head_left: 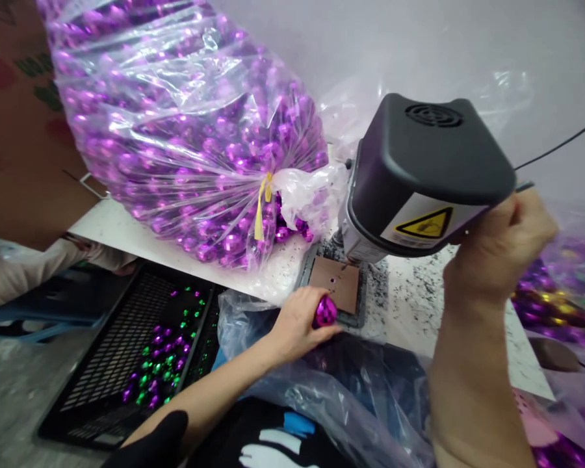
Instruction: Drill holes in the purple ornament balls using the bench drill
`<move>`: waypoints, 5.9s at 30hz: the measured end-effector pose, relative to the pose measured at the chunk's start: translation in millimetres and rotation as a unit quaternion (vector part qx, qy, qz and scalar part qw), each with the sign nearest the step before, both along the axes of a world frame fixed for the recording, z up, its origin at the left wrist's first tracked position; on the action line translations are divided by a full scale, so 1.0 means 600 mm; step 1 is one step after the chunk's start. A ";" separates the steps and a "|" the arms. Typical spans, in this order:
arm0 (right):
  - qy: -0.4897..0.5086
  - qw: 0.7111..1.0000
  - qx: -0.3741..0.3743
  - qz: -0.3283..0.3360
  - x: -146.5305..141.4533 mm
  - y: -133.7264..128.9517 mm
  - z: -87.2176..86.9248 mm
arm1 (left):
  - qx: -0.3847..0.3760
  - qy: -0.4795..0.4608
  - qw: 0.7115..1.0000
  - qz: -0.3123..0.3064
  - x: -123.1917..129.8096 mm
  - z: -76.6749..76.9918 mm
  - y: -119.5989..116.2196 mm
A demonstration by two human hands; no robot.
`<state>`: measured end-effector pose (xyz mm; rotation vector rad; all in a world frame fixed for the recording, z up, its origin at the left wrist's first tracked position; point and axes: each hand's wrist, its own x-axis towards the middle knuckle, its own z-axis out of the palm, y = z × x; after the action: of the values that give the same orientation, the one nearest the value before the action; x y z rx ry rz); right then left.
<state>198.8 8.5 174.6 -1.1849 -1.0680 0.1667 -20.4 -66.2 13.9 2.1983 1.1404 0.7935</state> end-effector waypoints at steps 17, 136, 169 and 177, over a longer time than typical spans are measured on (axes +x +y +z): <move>0.007 0.997 -0.072 -0.003 -0.002 -0.011 0.003 | 0.161 0.308 0.933 0.095 -0.063 0.042 0.271; -0.026 0.998 0.049 0.004 -0.014 -0.009 -0.001 | 0.094 -0.016 0.995 -0.027 0.043 -0.019 0.107; -0.142 0.985 -0.059 -0.081 -0.032 -0.130 -0.039 | 0.081 0.051 0.993 0.065 0.070 -0.031 0.084; -0.195 0.980 -0.007 -0.050 -0.035 -0.140 -0.067 | 0.085 0.038 0.994 0.062 0.070 -0.032 0.083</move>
<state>177.9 -75.5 134.5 -1.3129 -1.3449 -0.1429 21.4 -16.1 -5.3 2.3313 1.2989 0.8947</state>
